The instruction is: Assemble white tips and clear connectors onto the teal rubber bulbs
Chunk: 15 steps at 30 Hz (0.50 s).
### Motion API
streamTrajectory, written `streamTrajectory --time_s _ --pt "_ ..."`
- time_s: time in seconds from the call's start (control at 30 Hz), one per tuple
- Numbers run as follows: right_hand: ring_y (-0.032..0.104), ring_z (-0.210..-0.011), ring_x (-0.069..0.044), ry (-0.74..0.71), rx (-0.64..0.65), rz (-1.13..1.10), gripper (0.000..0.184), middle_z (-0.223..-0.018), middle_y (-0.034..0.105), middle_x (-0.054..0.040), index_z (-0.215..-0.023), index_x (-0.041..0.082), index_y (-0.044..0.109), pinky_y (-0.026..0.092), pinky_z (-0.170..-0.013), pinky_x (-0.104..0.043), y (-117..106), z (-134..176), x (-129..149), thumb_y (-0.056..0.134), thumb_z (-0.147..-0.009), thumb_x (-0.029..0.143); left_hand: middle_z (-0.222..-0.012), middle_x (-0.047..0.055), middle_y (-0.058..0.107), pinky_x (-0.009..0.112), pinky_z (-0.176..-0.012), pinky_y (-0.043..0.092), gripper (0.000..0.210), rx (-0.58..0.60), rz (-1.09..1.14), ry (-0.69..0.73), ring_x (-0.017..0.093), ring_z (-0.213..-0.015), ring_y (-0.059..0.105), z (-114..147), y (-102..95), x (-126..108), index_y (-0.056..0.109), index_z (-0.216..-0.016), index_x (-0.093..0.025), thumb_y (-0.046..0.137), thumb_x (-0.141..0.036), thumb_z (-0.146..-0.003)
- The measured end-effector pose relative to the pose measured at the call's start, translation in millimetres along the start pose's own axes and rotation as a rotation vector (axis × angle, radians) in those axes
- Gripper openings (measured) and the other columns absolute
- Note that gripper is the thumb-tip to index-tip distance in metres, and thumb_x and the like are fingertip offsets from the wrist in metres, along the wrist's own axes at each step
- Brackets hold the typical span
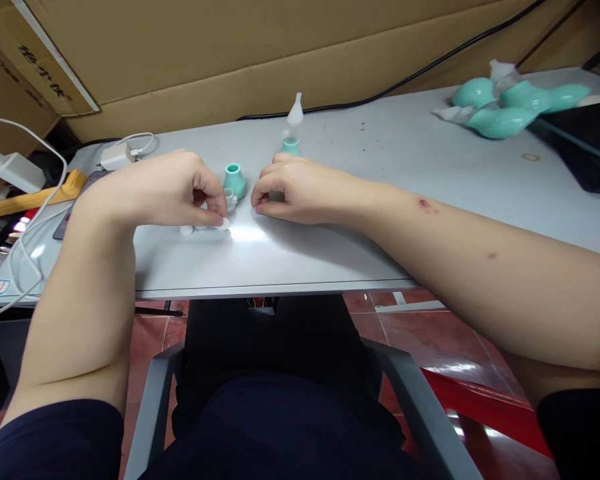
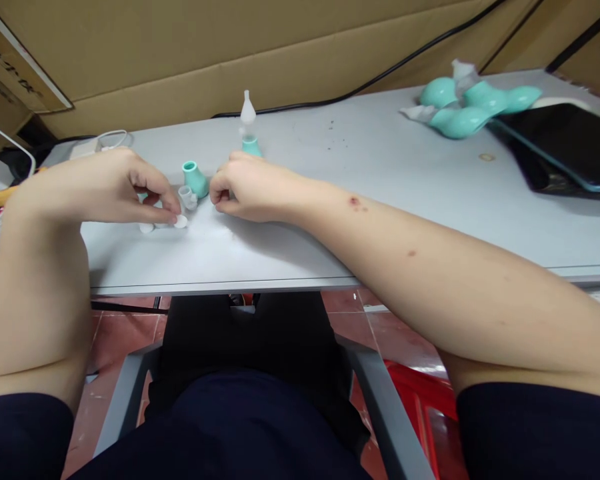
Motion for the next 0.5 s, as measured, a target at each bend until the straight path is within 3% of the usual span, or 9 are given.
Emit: streamTrajectory --time_s 0.2,0.33,0.5 --pt "0.067 -0.108 -0.031 -0.049 -0.052 0.012 0.014 -0.103 0.089 -0.0075 -0.110 0.022 0.094 0.048 -0.100 -0.046 0.5 2.6 -3.1 0.079 -0.112 0.021 -0.084 0.001 0.091 0.040 -0.070 0.052 0.017 -0.054 0.020 0.021 0.023 -0.070 0.075 1.3 -2.7 1.0 0.098 -0.094 -0.033 0.081 -0.036 -0.095" --pt "0.068 -0.100 -0.027 -0.126 -0.175 0.003 0.021 -0.097 0.085 -0.0030 -0.110 0.023 0.094 0.049 -0.099 -0.043 -0.1 5.8 -5.3 0.073 -0.114 0.023 -0.089 0.002 0.091 0.039 -0.074 0.051 0.020 0.023 0.007 -0.047 0.020 -0.074 0.071 -0.7 -3.9 -5.0 0.098 -0.102 -0.028 0.080 -0.037 -0.100" --pt "0.068 -0.092 -0.026 -0.166 -0.211 -0.002 0.022 -0.094 0.086 -0.0027 -0.106 0.024 0.094 0.053 -0.098 -0.044 -2.9 8.1 -7.9 0.072 -0.110 0.024 -0.084 0.002 0.086 0.039 -0.076 0.050 0.022 0.052 0.010 -0.072 0.022 -0.074 0.071 1.1 -4.8 -6.4 0.101 -0.109 -0.030 0.085 -0.044 -0.100"
Point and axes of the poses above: each hand's wrist, its own z-axis away from the middle knuckle, its own y-axis out of the palm, x = y × z, the point moved 1 cm from there along -z, towards the middle knuckle
